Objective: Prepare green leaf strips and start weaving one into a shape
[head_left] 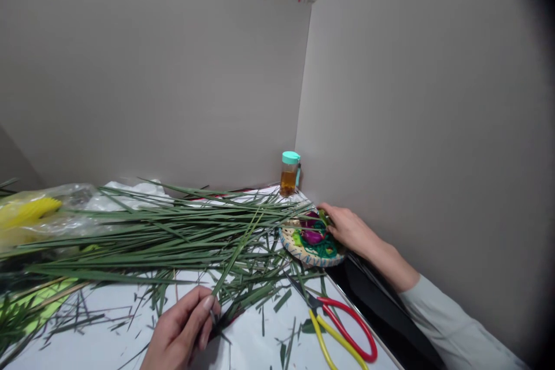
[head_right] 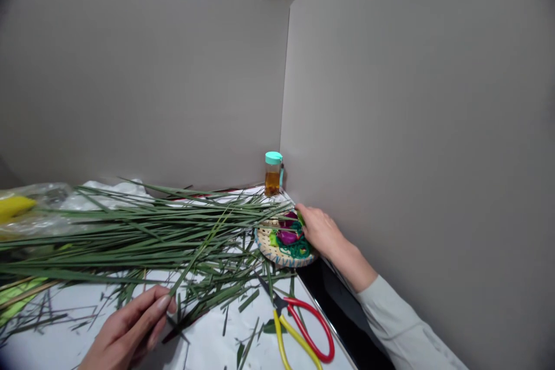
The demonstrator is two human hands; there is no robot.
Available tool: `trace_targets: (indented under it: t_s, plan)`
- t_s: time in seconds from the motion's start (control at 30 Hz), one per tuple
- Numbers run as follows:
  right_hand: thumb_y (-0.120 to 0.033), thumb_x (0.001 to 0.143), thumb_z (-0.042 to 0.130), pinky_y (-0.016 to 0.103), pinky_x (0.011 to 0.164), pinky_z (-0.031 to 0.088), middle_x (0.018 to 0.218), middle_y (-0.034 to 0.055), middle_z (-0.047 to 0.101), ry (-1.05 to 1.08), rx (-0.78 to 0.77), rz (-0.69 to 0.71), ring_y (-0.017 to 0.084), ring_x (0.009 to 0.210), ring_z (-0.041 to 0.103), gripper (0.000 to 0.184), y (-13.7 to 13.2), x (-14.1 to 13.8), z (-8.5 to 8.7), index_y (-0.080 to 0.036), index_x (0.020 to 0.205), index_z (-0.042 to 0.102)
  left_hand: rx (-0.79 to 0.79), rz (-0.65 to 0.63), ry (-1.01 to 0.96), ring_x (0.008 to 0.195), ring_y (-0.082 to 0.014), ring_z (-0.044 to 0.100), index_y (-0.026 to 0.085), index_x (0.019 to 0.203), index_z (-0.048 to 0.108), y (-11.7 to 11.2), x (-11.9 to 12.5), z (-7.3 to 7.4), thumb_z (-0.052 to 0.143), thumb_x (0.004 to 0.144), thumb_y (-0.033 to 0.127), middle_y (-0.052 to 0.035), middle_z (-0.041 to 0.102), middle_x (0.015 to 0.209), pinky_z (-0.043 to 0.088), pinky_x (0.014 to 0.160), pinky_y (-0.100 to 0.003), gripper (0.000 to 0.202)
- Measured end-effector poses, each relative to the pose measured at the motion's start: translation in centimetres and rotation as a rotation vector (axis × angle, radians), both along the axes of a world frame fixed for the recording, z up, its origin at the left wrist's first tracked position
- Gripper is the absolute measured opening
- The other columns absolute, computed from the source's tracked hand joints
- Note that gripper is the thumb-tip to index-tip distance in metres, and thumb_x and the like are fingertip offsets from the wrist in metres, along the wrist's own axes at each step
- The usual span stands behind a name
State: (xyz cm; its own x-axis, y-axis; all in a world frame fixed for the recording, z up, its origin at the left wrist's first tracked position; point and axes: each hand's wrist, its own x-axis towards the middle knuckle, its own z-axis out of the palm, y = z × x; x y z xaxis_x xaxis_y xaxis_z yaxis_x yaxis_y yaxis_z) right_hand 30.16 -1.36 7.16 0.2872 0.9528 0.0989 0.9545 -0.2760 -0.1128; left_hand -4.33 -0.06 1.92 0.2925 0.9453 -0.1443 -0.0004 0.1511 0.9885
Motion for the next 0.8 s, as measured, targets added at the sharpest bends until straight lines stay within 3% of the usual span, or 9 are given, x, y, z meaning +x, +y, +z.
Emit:
trace_targets:
  t_s: [0.13, 0.23, 0.33, 0.43, 0.5, 0.6, 0.7, 0.8]
  plan:
    - [-0.012, 0.092, 0.047, 0.03, 0.071, 0.042, 0.104, 0.0109, 0.067, -0.033, -0.01, -0.023, 0.023, 0.093, 0.064, 0.028, -2.0, -1.6, 0.8, -0.018, 0.117, 0.058, -0.018, -0.054, 0.018, 0.051, -0.0112, 0.039, 0.018, 0.081, 0.063, -0.2, -0.2, -0.1, 0.073, 0.072, 0.06, 0.0015, 0.047, 0.055, 0.033, 0.047, -0.017, 0.045]
    - [-0.02, 0.095, 0.043, 0.028, 0.064, 0.04, 0.085, 0.0049, 0.069, -0.017, -0.089, 0.048, 0.021, 0.078, 0.066, 0.02, -4.7, -3.9, 0.8, -0.023, 0.094, 0.063, -0.045, -0.108, -0.005, 0.049, -0.0079, 0.034, 0.017, 0.08, 0.059, -0.6, -0.4, 0.3, 0.07, 0.075, 0.057, 0.0002, 0.052, 0.064, 0.025, 0.044, -0.016, 0.042]
    - [-0.021, 0.092, 0.047, 0.03, 0.059, 0.04, 0.078, 0.0061, 0.07, -0.016, -0.206, 0.108, 0.023, 0.07, 0.067, 0.021, -7.5, -6.6, -0.7, -0.022, 0.078, 0.062, -0.054, -0.142, -0.041, 0.048, -0.0062, 0.029, 0.017, 0.077, 0.056, -1.1, -0.5, 1.2, 0.068, 0.077, 0.057, -0.0001, 0.052, 0.067, 0.019, 0.044, -0.016, 0.042]
    - [-0.018, 0.091, 0.045, 0.035, 0.063, 0.045, 0.099, 0.0133, 0.069, -0.057, -0.246, 0.119, 0.029, 0.08, 0.068, 0.021, -9.5, -8.2, -3.4, -0.019, 0.094, 0.065, -0.035, -0.174, -0.041, 0.047, -0.0071, 0.024, 0.016, 0.075, 0.056, -1.7, -0.6, 2.2, 0.065, 0.079, 0.057, 0.0032, 0.041, 0.057, 0.015, 0.045, -0.018, 0.041]
    - [-0.015, 0.09, 0.042, 0.036, 0.064, 0.047, 0.103, 0.0153, 0.066, -0.106, -0.185, 0.107, 0.029, 0.081, 0.068, 0.026, -10.3, -8.5, -5.2, -0.019, 0.102, 0.065, -0.009, -0.191, -0.033, 0.047, -0.0074, 0.024, 0.016, 0.075, 0.057, -2.0, -0.6, 2.8, 0.062, 0.082, 0.055, 0.004, 0.037, 0.055, 0.015, 0.045, -0.019, 0.039]
    - [-0.012, 0.085, 0.044, 0.032, 0.064, 0.05, 0.095, 0.0126, 0.067, -0.084, 0.027, 0.15, 0.024, 0.075, 0.068, 0.027, -11.0, -8.5, -7.1, -0.021, 0.102, 0.064, 0.045, -0.207, -0.022, 0.048, -0.0077, 0.025, 0.016, 0.075, 0.057, -2.2, -0.5, 3.4, 0.059, 0.084, 0.053, 0.003, 0.04, 0.059, 0.015, 0.045, -0.02, 0.038]
    - [-0.012, 0.082, 0.046, 0.029, 0.067, 0.052, 0.094, 0.0106, 0.068, -0.033, 0.153, 0.226, 0.023, 0.079, 0.068, 0.033, -11.4, -8.7, -7.5, -0.021, 0.109, 0.062, 0.119, -0.218, -0.005, 0.051, -0.0093, 0.026, 0.016, 0.073, 0.057, -2.5, -0.6, 4.0, 0.058, 0.085, 0.053, 0.0032, 0.038, 0.058, 0.017, 0.047, -0.022, 0.039]
    - [-0.015, 0.08, 0.048, 0.029, 0.07, 0.054, 0.095, 0.0101, 0.068, -0.001, 0.153, 0.26, 0.023, 0.082, 0.069, 0.036, -11.8, -9.3, -7.0, -0.02, 0.113, 0.062, 0.193, -0.212, 0.007, 0.054, -0.0108, 0.028, 0.017, 0.069, 0.054, -3.0, -0.8, 4.6, 0.056, 0.086, 0.051, 0.0029, 0.038, 0.06, 0.021, 0.05, -0.023, 0.038]
